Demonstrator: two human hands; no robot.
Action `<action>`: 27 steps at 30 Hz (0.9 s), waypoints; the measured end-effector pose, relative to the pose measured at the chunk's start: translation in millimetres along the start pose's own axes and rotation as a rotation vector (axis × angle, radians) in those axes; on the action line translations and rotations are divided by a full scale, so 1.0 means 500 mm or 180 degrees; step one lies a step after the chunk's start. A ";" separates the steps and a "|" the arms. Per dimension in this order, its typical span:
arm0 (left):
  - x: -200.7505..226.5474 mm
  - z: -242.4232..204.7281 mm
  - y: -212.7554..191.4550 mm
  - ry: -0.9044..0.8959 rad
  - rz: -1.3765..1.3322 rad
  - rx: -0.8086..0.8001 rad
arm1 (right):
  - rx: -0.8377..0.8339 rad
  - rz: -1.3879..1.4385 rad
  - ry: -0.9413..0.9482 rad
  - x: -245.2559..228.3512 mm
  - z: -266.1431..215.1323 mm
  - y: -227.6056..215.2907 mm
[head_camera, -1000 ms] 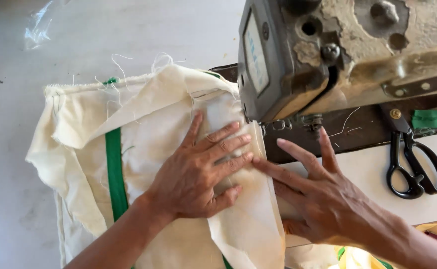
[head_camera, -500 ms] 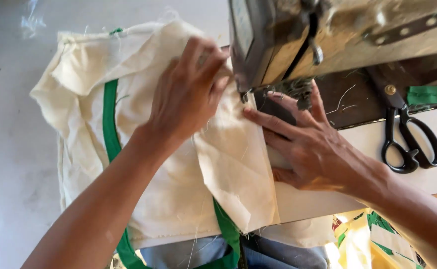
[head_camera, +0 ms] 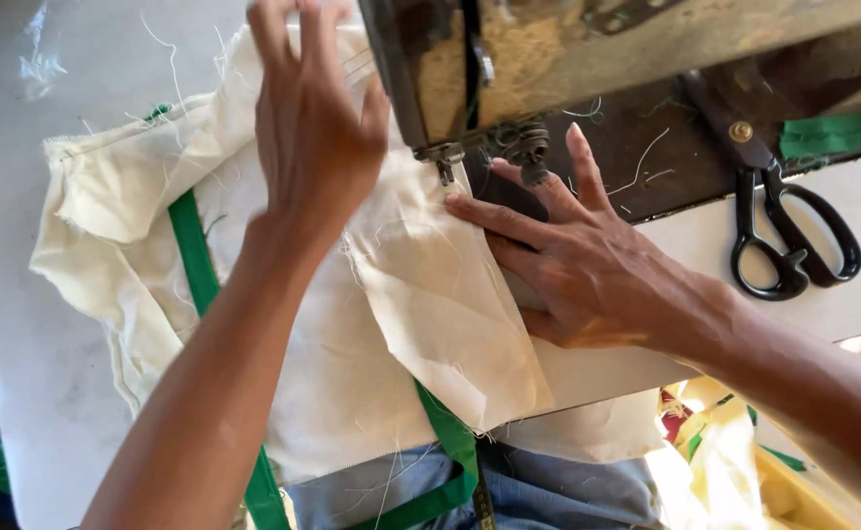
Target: Sewing side seams on fabric bags using an industrial sewing machine and trimming threads with scissors.
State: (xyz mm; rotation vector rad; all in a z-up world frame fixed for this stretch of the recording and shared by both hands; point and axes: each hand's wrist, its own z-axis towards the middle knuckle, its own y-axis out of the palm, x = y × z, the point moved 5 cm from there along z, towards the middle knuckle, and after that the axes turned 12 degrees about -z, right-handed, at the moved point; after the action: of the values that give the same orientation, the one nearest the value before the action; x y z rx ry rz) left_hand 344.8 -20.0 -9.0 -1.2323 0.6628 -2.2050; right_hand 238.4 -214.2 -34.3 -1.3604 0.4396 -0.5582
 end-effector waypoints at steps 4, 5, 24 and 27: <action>0.036 -0.133 0.001 0.1055 0.0241 -0.0361 | 0.0115 0.0011 0.0027 -0.002 -0.003 -0.005; 0.050 -0.155 0.006 0.1230 0.0125 -0.0676 | 0.0031 -0.0016 0.0022 -0.002 -0.003 0.000; 0.046 -0.194 0.007 0.1171 -0.0360 -0.1259 | -0.0239 -0.0337 -0.0056 0.009 -0.007 0.027; 0.036 -0.186 0.014 0.1185 -0.0291 -0.1238 | -0.0357 -0.0417 -0.0014 0.028 -0.008 0.043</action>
State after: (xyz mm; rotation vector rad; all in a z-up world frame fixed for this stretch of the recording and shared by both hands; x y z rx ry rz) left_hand 257.1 -22.0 -45.5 -1.0452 1.2540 -2.4879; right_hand 249.7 -223.3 -56.0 -1.5054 0.3845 -0.6458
